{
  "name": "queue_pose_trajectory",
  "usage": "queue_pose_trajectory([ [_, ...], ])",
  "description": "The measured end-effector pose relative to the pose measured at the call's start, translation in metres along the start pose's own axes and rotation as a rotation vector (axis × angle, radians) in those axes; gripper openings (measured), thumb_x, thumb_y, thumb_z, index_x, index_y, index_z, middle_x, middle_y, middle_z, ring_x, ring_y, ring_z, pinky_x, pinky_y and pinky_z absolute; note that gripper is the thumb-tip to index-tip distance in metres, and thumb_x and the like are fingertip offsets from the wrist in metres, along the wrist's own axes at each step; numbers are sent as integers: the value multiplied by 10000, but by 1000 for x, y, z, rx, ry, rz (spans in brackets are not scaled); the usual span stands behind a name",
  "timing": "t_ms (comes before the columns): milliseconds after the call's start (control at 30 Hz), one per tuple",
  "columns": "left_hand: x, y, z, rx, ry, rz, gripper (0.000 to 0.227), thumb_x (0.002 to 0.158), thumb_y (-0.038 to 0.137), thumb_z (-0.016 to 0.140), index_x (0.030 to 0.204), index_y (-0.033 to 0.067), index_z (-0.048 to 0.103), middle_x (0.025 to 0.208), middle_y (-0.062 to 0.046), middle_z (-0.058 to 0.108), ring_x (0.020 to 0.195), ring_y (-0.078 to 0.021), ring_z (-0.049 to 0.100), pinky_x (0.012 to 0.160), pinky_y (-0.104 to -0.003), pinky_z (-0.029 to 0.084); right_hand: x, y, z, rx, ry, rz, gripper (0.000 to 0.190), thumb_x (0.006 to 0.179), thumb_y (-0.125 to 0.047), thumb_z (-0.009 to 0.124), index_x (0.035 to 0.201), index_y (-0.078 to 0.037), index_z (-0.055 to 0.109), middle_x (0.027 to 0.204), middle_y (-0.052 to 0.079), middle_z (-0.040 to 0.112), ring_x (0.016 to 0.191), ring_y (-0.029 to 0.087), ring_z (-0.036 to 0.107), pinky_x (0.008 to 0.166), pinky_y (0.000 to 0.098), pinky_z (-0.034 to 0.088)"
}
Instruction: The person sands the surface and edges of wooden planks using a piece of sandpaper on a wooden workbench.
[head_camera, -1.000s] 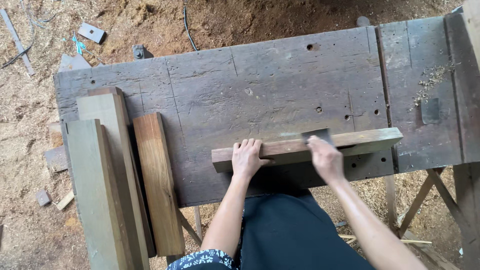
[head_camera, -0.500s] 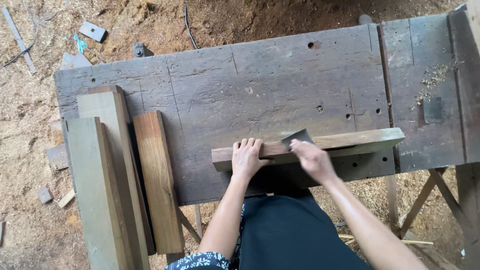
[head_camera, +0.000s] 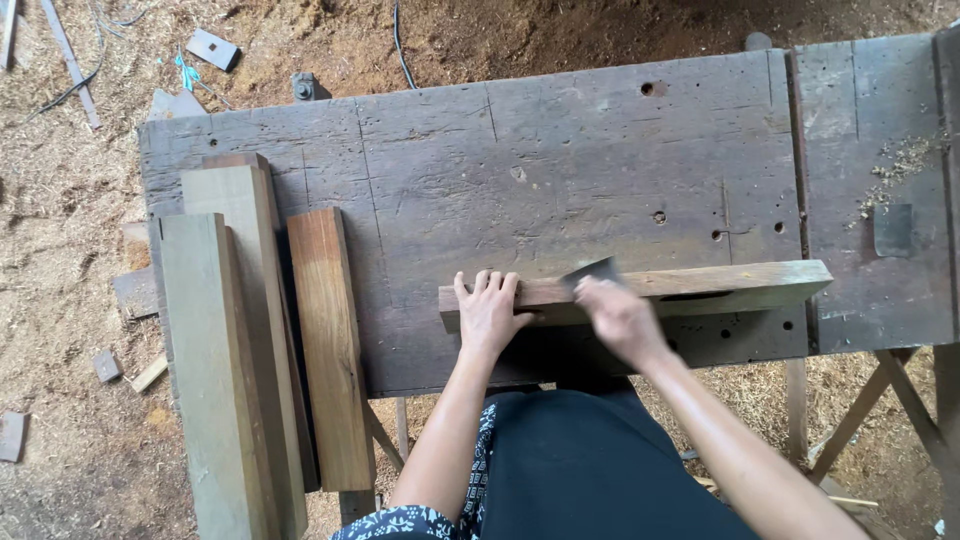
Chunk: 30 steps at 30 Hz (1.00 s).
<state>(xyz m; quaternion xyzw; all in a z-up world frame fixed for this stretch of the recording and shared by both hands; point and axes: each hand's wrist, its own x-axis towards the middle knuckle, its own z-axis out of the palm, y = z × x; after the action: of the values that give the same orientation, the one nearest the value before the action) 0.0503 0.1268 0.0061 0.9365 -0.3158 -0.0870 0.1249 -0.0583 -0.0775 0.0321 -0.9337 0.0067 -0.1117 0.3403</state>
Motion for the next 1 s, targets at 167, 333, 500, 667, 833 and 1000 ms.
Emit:
queue_pose_trajectory([
  [167,4,-7,-1,-80,-66,-16,606,676,494,866,1129,162,637,1099,-41,656,1130,-254,583,1041,-550,376,6,3,7,-60,-133,194,147,1037,-125,550,1063,-78,688,983,85,749,917,216,743,804,331,614],
  [333,4,-7,-1,-74,-47,-2,659,632,519,879,1121,149,639,1080,-55,655,1114,-270,584,998,-547,383,7,-15,3,-64,-79,115,109,1008,-132,582,1034,-45,642,912,110,719,864,246,718,762,359,594],
  [500,2,-9,4,-63,-4,9,683,621,520,880,1142,149,641,1099,-56,653,1121,-269,583,999,-546,387,15,-11,1,-70,-158,324,123,998,-101,595,1062,-51,688,953,114,741,891,254,733,776,369,604],
  [667,-1,-8,4,-82,-6,5,655,644,507,879,1148,163,642,1095,-48,656,1125,-260,587,1007,-535,390,5,-22,17,38,-23,-112,163,933,-106,639,1073,-37,687,1099,119,742,1053,293,723,936,391,578],
  [833,-3,-8,-6,-78,12,-7,715,612,512,891,1168,141,636,1099,-63,654,1138,-267,572,1042,-555,369,11,-19,10,32,-69,151,115,947,-62,658,1048,-16,682,1059,131,743,977,285,727,855,369,584],
  [1000,-2,-20,-19,-25,-44,-127,671,605,496,914,1129,168,652,1106,-39,653,1177,-249,553,1096,-636,300,13,-32,20,59,-13,-198,128,924,-97,667,1049,-69,666,1101,105,743,1051,282,734,940,366,579],
])
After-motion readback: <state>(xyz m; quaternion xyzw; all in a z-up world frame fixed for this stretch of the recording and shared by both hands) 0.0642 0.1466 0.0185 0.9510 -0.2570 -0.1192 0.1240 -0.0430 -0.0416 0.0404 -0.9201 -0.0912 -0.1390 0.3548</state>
